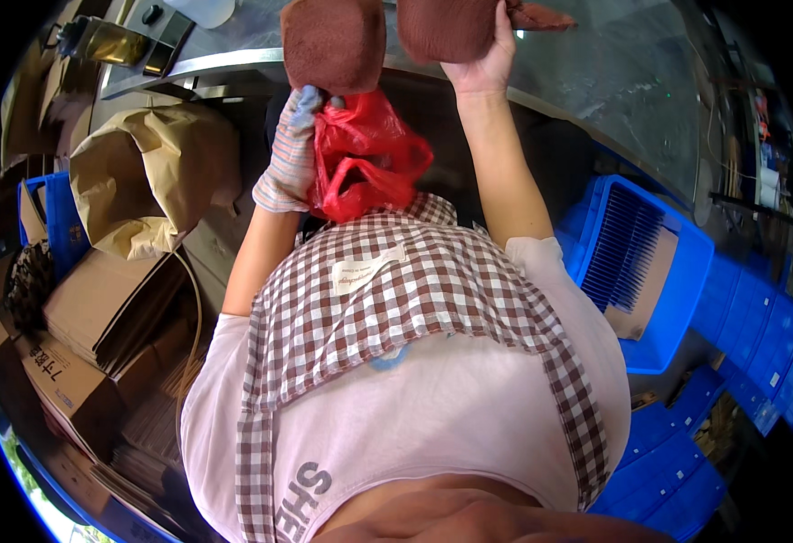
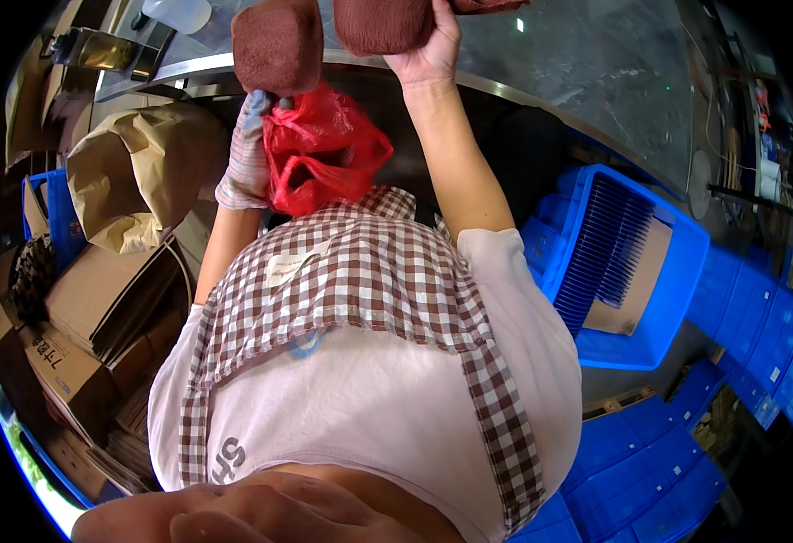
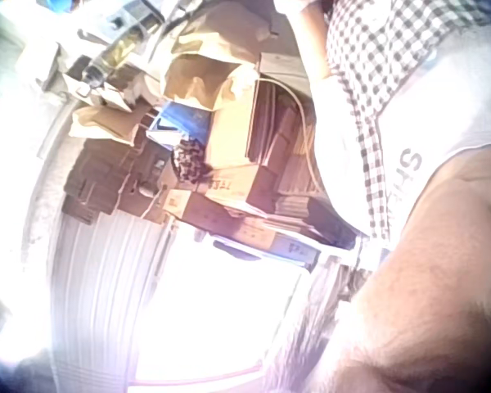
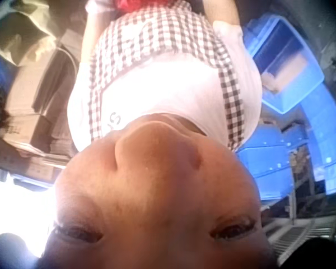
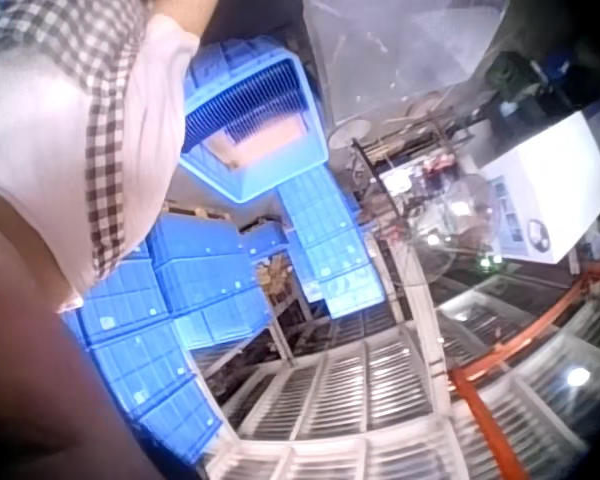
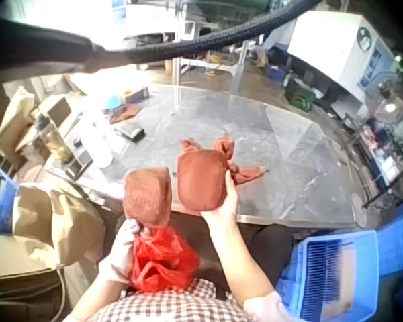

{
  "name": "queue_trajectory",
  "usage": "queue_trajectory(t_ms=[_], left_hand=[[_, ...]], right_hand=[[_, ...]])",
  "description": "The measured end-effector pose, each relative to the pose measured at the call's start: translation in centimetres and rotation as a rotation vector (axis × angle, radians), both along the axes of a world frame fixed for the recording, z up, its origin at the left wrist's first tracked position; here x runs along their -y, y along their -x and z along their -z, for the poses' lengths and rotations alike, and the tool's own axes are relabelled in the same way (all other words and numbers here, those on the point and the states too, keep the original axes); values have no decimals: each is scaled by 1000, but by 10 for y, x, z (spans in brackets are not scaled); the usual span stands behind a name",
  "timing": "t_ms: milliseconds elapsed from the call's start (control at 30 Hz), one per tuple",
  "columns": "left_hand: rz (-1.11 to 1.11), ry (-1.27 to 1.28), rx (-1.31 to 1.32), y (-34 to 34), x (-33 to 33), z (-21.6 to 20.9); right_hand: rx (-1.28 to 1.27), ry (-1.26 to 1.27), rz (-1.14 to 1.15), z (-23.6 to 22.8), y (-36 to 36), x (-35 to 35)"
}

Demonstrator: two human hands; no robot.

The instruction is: The person removes two brown sponges from a red plastic bag and places them on a metal table. They then use a small knife to scrape the surface of one sponge, removing loose particles and debris. The person continues to scrape and clean the sponge with the knife.

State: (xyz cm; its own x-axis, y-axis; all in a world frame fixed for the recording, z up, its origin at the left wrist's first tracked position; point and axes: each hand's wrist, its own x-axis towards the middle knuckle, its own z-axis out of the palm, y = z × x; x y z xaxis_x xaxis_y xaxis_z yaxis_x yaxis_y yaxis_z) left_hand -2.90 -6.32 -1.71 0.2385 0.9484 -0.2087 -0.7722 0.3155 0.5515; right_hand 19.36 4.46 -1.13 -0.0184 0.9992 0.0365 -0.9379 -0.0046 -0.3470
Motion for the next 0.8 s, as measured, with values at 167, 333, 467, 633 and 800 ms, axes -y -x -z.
queue_trajectory(t_ms=[167,333,467,633,800], left_hand=[[20,13,-20,-6,-5,4],[60,47,36,-9,-9,5],[76,59,65,-14,-7,2],[120,1,32,-6,-10,13],[125,-1,49,-4,-11,13]], right_hand=[[-53,18,-2,2,-3,0],[-120,-8,-57,1,3,12],[-93,5,-61,2,6,16],[-104,67,-136,1,11,21],[-43,61,-144,3,12,26]])
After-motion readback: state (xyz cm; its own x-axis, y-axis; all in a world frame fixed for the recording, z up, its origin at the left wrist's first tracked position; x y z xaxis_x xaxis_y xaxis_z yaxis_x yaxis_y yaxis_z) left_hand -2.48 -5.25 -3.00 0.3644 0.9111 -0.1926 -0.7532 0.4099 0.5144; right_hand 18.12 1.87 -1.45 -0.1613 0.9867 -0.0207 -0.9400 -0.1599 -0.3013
